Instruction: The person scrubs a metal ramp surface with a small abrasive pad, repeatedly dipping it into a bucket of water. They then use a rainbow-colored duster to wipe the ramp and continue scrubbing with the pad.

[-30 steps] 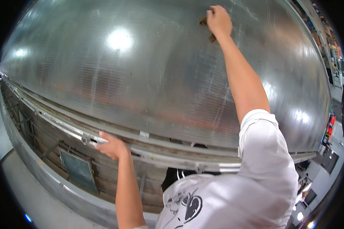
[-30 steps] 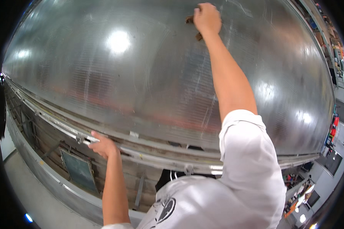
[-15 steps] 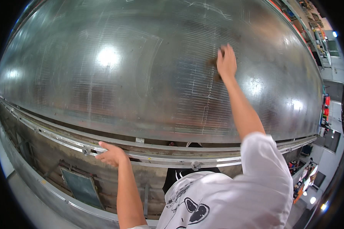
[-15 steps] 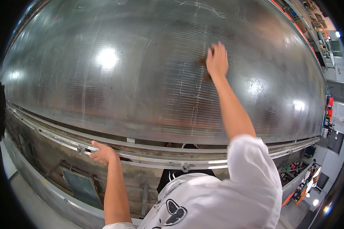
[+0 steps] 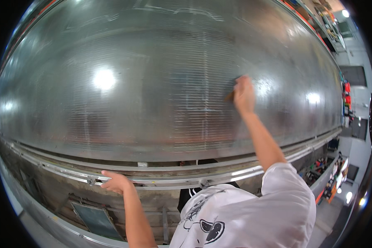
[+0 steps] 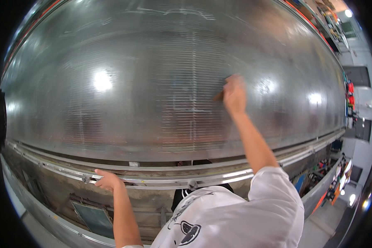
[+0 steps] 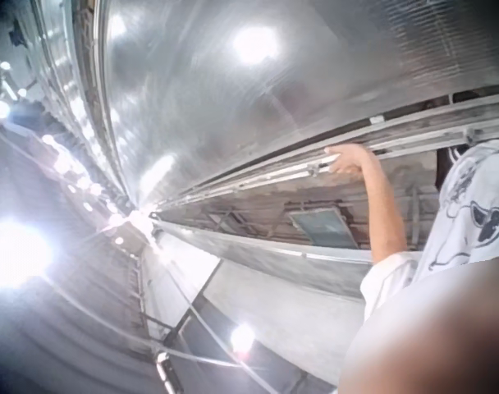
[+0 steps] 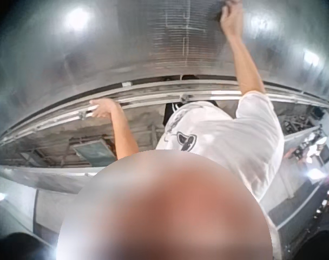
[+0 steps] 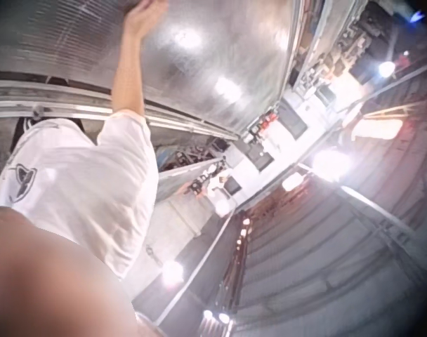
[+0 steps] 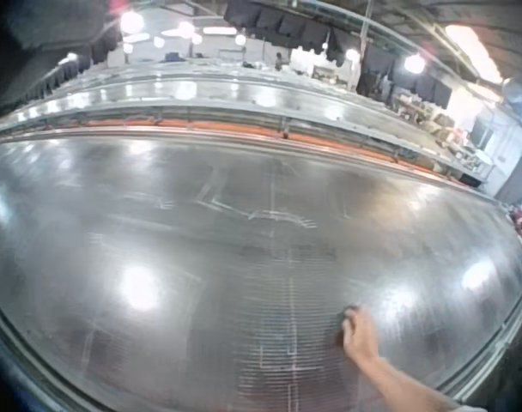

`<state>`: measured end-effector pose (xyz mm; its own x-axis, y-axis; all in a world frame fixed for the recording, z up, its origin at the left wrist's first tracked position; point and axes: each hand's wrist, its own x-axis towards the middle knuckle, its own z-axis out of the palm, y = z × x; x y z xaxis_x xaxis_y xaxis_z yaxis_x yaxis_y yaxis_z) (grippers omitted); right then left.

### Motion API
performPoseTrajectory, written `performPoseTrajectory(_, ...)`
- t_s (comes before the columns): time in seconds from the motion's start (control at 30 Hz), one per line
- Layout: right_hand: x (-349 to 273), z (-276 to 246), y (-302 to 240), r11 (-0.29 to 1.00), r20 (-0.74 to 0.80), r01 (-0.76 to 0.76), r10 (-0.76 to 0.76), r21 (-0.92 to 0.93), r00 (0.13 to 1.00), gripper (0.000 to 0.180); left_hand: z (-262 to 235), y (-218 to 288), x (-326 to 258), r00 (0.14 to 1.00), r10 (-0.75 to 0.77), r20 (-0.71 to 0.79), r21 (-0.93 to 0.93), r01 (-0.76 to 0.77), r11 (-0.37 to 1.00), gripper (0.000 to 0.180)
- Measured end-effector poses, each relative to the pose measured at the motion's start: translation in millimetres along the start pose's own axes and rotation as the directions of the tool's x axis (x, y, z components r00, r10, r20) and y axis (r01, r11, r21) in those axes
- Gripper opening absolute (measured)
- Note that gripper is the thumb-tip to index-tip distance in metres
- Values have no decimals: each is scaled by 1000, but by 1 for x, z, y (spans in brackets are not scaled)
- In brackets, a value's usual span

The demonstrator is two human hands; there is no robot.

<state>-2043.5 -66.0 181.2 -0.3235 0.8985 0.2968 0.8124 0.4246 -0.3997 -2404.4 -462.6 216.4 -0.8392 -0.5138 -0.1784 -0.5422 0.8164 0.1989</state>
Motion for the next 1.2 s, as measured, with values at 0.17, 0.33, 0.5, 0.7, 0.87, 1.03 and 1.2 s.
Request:
performPoseTrajectory(0.17, 162, 71, -35, 970, -228, -195, 158, -148, 961, 29, 14, 0, 5, 997, 37, -72, 25, -35, 999, 92)
performPoseTrajectory(0.33, 122, 168, -255, 870, 201, 492, -475, -41, 857, 30, 10, 5, 5, 998, -5, -66, 40, 8, 999, 94)
performPoseTrajectory(0.5, 33, 140, -261, 783, 32, 495, -545, 376, 838, 21, 10, -13, 17, 997, 1, -78, 37, 2, 999, 94)
performPoseTrajectory(0.7, 29, 22, -23, 978, 5, -111, 112, 179, 994, 34, 11, -10, 18, 999, 45, 1, -92, -44, 995, 91)
performPoseTrajectory(0.87, -110, -41, 6, 863, -2, -495, 497, -102, 868, 43, -2, -39, 19, 964, 194, 181, -295, -135, 946, 107)
performPoseTrajectory(1.03, -151, 39, -99, 907, -3, -211, 228, 363, 974, 56, -7, -113, 88, 564, 561, 606, -635, -82, 768, 90)
performPoseTrajectory(1.2, -120, 76, -236, 968, -35, -247, 246, -46, 969, 44, -61, -117, 269, 536, 428, 728, -574, 136, 807, 83)
